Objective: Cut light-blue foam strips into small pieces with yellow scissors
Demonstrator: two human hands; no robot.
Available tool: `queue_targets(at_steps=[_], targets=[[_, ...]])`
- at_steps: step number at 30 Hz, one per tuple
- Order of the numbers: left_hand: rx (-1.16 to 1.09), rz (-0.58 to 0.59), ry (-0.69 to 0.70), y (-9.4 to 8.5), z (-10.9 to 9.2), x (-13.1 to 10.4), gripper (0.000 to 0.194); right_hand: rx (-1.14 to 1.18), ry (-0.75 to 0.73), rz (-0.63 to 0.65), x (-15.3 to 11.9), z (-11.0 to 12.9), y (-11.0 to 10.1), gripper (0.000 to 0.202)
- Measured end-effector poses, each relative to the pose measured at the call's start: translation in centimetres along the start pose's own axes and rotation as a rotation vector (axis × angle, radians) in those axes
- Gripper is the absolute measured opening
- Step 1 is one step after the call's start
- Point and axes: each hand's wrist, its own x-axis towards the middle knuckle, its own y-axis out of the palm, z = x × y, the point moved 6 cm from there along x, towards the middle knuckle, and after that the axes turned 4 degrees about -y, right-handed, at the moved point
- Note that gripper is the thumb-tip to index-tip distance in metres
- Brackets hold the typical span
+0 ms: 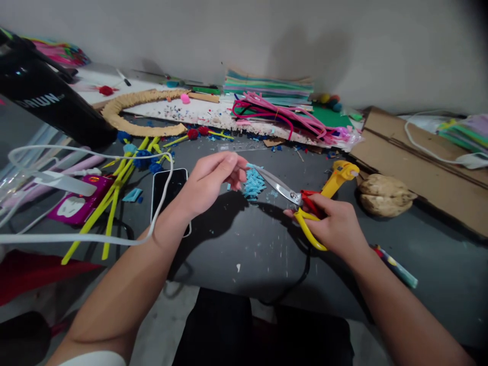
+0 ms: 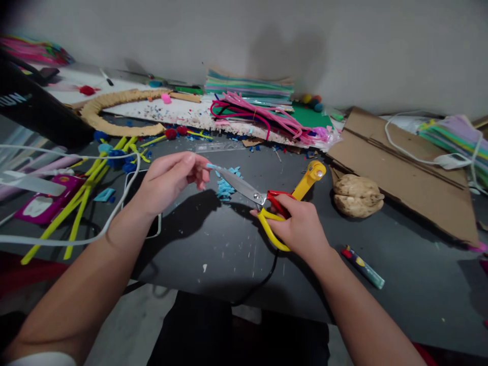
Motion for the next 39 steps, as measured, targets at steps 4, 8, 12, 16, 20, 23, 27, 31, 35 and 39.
queue_targets(at_steps=[4,8,12,16,20,23,27,31,35,39], targets=[[0.084,-0.007,0.021,0.0,-0.5,-0.2,0.014,0.012,0.017,0.011,0.0,-0.1,0.0,0.036],[0.199,-0.052,0.077,0.0,-1.3,-0.4,0.013,0.012,0.017,0.017,-0.1,-0.1,0.1,0.035],[0.282,-0.065,0.105,0.0,-1.4,-0.4,0.018,0.003,0.012,0.01,-0.1,0.1,0.2,0.031],[0.317,-0.077,0.12,0.0,-1.4,-0.4,0.018,-0.003,0.027,-0.003,-0.1,0.2,0.0,0.034],[0.304,-0.068,0.133,0.0,-1.5,-0.4,0.018,0.017,0.032,-0.011,0.0,0.2,-0.1,0.036],[0.288,-0.049,0.132,0.1,-1.5,-0.4,0.018,0.035,0.033,0.004,0.0,0.2,0.0,0.034],[0.275,-0.038,0.115,0.2,-1.3,-0.5,0.019,0.052,0.046,0.013,-0.1,0.1,0.1,0.032],[0.257,-0.04,0.122,0.3,-1.4,-0.5,0.017,0.061,0.047,-0.004,-0.2,0.1,0.1,0.031],[0.257,-0.042,0.109,0.3,-1.3,-0.5,0.018,0.067,0.045,-0.01,-0.2,0.1,0.1,0.03],[0.233,-0.031,0.104,0.3,-1.3,-0.5,0.018,0.067,0.042,-0.013,-0.2,0.2,0.0,0.029]])
